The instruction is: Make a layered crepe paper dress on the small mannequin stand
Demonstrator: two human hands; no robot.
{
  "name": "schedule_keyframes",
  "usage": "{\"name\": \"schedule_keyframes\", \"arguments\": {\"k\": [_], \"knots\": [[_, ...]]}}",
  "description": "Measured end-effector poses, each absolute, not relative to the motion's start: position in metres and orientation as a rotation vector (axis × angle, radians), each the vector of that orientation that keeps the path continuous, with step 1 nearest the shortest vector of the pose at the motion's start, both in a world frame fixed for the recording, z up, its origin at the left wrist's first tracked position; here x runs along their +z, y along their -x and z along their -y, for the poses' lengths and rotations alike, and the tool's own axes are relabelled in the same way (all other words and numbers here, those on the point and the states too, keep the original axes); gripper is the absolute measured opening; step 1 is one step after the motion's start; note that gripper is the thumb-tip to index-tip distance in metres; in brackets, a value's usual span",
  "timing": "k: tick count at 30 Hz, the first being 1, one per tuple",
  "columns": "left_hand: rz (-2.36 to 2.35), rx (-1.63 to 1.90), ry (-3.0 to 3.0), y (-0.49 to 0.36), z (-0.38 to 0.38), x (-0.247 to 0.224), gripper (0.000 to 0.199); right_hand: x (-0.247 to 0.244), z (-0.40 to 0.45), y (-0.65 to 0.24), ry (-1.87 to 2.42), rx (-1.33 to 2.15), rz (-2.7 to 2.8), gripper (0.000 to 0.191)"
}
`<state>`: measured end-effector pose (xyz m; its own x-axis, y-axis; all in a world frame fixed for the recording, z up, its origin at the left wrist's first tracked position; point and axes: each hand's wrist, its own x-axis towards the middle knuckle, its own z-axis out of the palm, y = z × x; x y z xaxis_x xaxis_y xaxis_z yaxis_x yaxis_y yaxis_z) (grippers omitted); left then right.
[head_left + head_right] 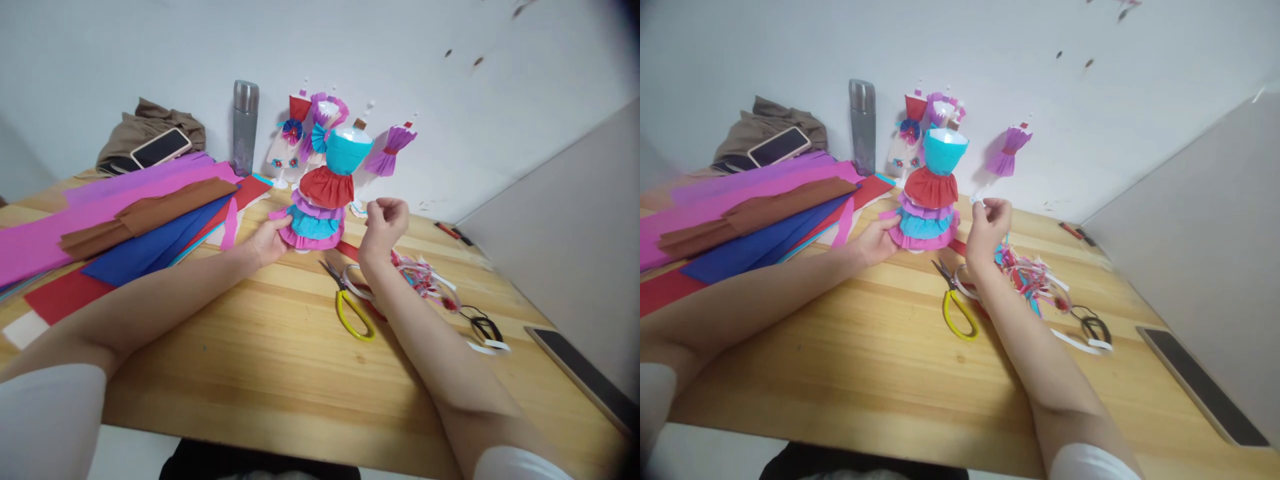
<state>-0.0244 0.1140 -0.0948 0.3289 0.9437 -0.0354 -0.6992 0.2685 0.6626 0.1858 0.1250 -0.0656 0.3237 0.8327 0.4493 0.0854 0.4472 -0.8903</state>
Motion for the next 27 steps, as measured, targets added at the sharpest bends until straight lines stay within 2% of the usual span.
{"name": "schedule_keyframes", "arguments": {"k": [2, 4, 7, 12, 22, 27], "knots": [[-0.482, 1.156, -0.581, 0.024, -0.112, -0.093, 0.020, -0.061, -0.109, -0.177, 0.934, 0.282, 1.276, 0.016], [-0.479, 1.151, -0.549, 0.024, -0.109, -0.089, 0.022, -0.059, -0.094, -0.164, 0.814, -0.017, 1.722, 0.013], [-0.481, 1.145, -0.528, 0.024, -0.106, -0.085, 0.028, -0.062, -0.081, -0.147, 0.641, -0.352, 2.231, 0.023], [-0.479, 1.165, -0.541, 0.024, -0.107, -0.084, 0.029, -0.071, -0.084, -0.139, 0.648, -0.730, 2.276, 0.033], [-0.434, 1.136, -0.569, 0.027, -0.109, -0.094, 0.016, -0.076, -0.085, -0.140, 0.653, -0.681, 2.312, 0.034], [-0.428, 1.120, -0.602, 0.026, -0.105, -0.097, 0.014, -0.077, -0.085, -0.142, 0.683, -0.541, 2.335, 0.032]]}}
